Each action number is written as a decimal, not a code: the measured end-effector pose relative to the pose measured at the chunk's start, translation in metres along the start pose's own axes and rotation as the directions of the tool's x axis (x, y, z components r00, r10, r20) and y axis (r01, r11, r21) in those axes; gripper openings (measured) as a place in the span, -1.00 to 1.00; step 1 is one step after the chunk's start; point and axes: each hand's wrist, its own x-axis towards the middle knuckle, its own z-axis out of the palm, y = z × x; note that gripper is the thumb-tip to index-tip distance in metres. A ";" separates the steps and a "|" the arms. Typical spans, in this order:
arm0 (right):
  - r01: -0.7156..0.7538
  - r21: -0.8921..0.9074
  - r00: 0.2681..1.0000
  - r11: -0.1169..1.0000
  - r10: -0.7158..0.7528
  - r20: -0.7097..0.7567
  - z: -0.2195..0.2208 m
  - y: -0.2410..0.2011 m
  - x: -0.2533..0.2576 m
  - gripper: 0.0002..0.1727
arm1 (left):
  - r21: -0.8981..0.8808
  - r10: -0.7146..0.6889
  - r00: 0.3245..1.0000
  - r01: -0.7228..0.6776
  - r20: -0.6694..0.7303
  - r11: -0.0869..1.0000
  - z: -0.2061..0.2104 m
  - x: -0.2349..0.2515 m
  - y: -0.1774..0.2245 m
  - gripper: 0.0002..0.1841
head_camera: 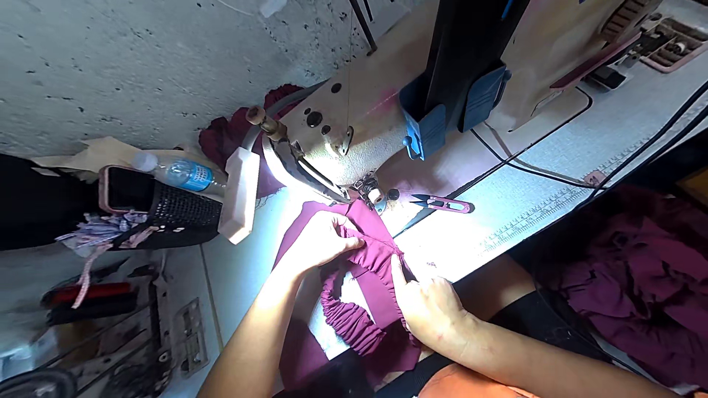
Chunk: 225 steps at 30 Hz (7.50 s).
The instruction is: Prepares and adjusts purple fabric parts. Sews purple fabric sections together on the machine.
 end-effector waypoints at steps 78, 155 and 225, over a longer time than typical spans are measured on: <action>0.218 -0.169 0.951 0.961 -0.248 -0.185 0.009 0.025 0.068 -0.42 | 0.256 0.160 0.950 -0.090 -0.268 0.963 -0.002 0.048 -0.011 -0.65; 0.363 0.006 0.896 0.932 -0.347 -0.276 0.004 0.058 0.079 -0.43 | 0.460 0.512 0.748 -0.310 -0.422 0.832 0.077 0.003 -0.038 -0.54; 0.685 0.075 0.709 0.724 -0.640 -0.297 0.005 0.095 0.067 -0.66 | 0.219 0.223 0.566 -0.077 -0.794 0.973 0.180 -0.063 0.033 -0.78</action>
